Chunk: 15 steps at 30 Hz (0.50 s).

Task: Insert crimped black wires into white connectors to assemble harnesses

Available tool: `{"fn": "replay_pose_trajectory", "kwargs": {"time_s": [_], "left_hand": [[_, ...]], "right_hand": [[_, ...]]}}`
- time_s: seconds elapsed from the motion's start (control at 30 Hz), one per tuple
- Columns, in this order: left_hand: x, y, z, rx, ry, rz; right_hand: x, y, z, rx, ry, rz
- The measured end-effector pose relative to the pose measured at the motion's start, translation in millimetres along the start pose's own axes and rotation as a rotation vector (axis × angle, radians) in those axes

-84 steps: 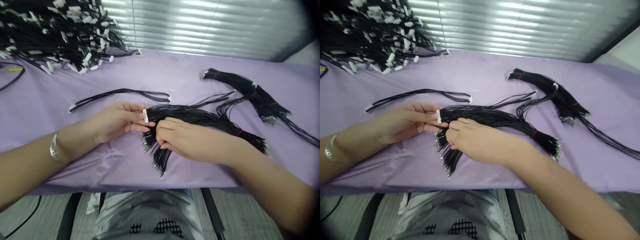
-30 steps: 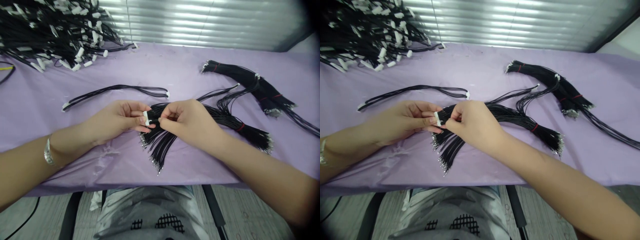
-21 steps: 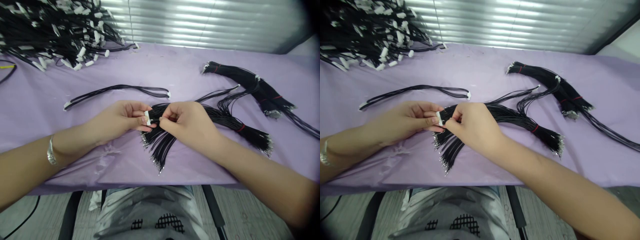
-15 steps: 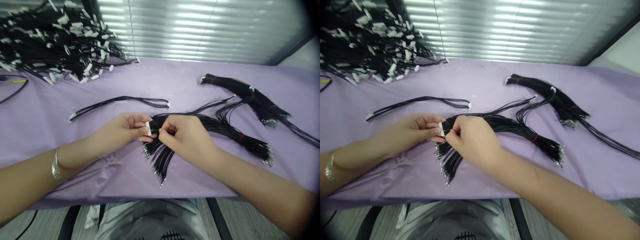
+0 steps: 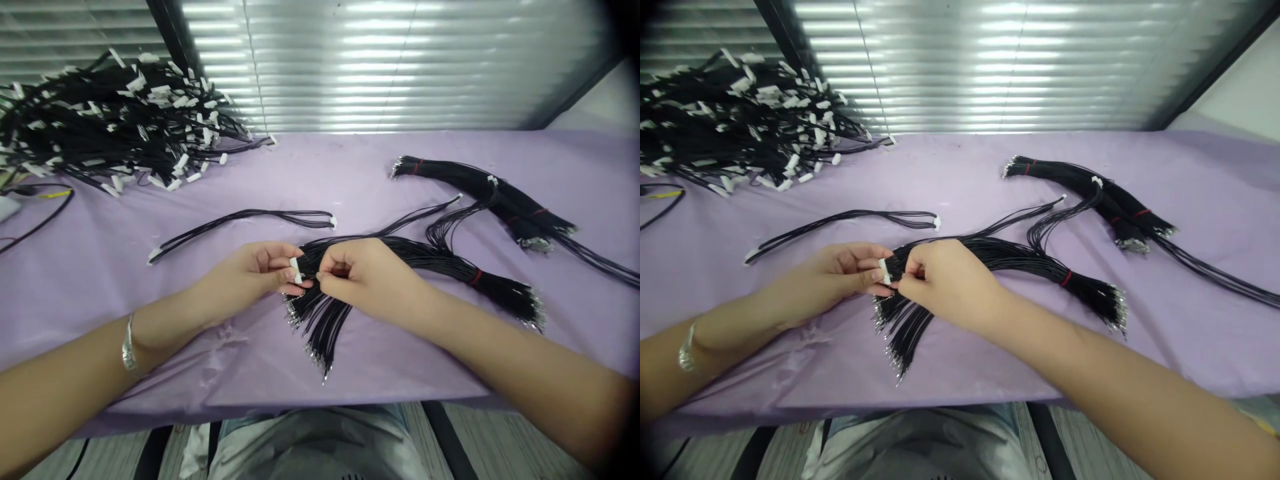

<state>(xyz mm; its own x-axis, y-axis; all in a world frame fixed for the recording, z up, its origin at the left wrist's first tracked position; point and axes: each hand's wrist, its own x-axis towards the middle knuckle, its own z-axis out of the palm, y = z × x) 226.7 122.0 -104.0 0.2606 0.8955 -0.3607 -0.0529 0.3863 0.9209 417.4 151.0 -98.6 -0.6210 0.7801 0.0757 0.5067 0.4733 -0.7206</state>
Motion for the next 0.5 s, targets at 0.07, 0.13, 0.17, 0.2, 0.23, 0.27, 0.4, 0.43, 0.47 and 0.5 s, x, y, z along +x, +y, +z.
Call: {"fn": "replay_pose_trajectory", "kwargs": {"time_s": [0.07,0.13,0.17,0.2,0.23,0.27,0.4,0.43,0.47,0.5], "left_hand": [[1,0,0.1,0.002,0.003,0.005],[1,-1,-0.3,0.012,0.017,0.010],[0,-2,-0.8,0.024,0.029,0.007],[-1,-2,-1.5,0.038,0.048,0.001],[-1,-2,-2.4,0.057,0.068,-0.012],[-1,-2,-3.3,0.072,0.093,-0.025],[0,1,-3.1,0.091,0.103,-0.069],[0,2,-1.5,0.090,0.098,-0.063],[-1,3,0.4,0.084,0.098,-0.053],[-2,4,2.2,0.075,0.101,-0.042]], "right_hand": [[1,0,0,-0.010,0.017,-0.001],[1,1,1,-0.031,0.045,-0.030],[1,1,2,-0.044,0.057,-0.054],[2,1,3,-0.056,0.067,-0.078],[3,2,3,-0.068,0.062,-0.097],[4,3,4,-0.070,0.061,-0.105],[8,8,7,-0.109,0.063,-0.117],[8,9,8,-0.116,0.074,-0.117],[8,9,10,-0.117,0.088,-0.112],[8,8,11,-0.112,0.099,-0.108]]}}
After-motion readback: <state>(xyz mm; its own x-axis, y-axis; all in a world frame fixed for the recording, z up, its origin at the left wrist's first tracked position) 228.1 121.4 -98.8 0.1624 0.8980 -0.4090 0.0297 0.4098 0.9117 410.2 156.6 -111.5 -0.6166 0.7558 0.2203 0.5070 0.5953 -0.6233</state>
